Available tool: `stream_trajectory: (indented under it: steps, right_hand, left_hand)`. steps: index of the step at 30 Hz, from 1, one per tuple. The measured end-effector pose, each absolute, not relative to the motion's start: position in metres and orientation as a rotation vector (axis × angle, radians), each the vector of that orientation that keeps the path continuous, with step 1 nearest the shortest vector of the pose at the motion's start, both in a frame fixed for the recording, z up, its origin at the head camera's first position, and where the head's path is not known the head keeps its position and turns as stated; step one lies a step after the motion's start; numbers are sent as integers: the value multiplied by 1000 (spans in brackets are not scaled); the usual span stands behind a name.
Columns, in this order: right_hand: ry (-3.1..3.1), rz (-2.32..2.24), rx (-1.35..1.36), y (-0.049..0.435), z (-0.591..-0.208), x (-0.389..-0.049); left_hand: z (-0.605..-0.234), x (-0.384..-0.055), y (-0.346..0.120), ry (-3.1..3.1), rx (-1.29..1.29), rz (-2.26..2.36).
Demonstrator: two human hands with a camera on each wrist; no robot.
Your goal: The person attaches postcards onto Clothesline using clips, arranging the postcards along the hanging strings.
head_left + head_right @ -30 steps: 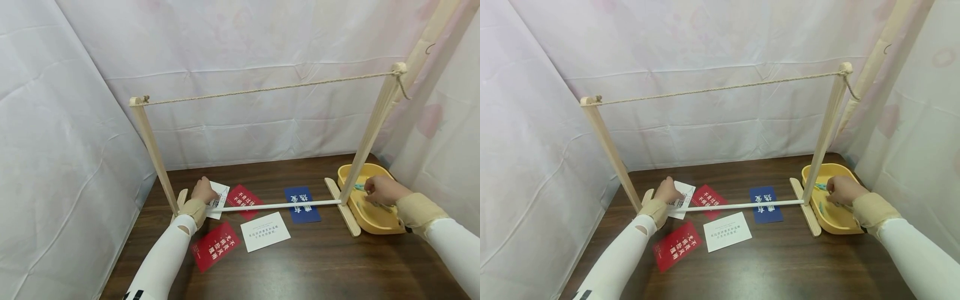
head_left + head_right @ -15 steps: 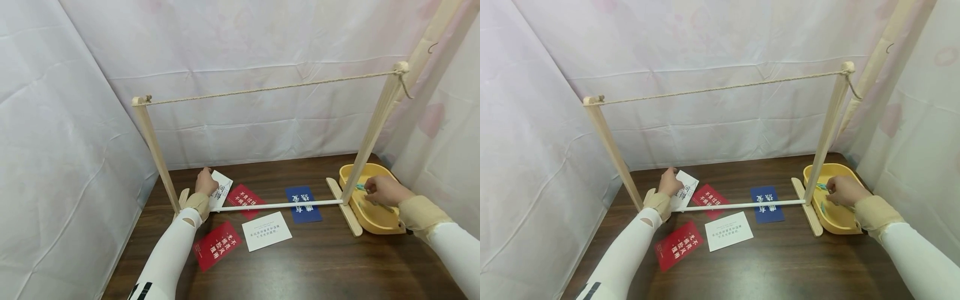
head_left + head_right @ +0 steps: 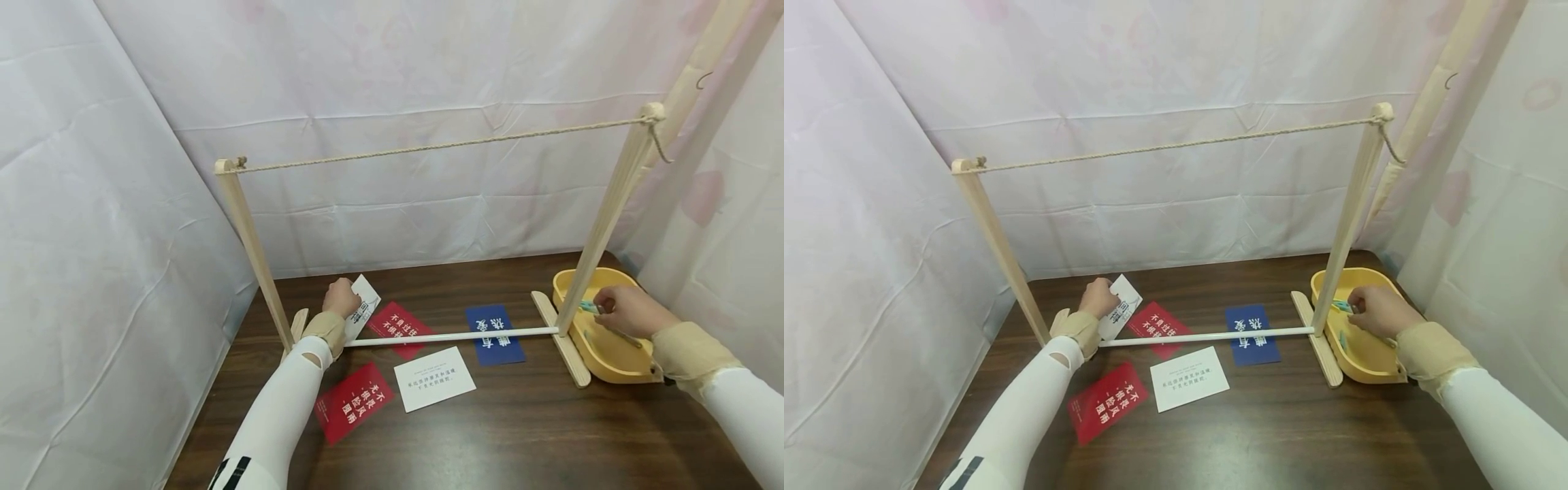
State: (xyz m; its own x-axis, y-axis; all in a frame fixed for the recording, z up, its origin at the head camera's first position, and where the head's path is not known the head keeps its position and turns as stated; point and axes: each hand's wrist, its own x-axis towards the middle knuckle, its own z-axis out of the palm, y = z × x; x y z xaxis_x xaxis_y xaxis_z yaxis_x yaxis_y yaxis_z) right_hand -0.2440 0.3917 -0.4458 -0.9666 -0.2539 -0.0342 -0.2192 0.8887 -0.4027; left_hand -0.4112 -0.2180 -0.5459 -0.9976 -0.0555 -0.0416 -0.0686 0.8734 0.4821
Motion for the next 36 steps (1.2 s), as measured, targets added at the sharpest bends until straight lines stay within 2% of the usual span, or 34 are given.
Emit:
stream_trajectory:
  steps: [7,8,16,28,36]
  right_hand:
    - [2988,-667,-312,390,-442,-240]
    - [3002,-661,-314,390,-441,-239]
    - [3072,-730,-301,392,-439,-235]
    - [3102,-972,-241,390,-435,-228]
    - [3168,-1132,-216,382,-433,-224]
  left_hand:
    - [-529,-400,-210,2947,-31,658]
    - [-536,-403,-214,2970,10,667]
    - [-477,-357,-192,3017,-17,683]
    - [-463,-337,-197,3152,91,813]
    - [-448,-326,-202,3192,186,1058]
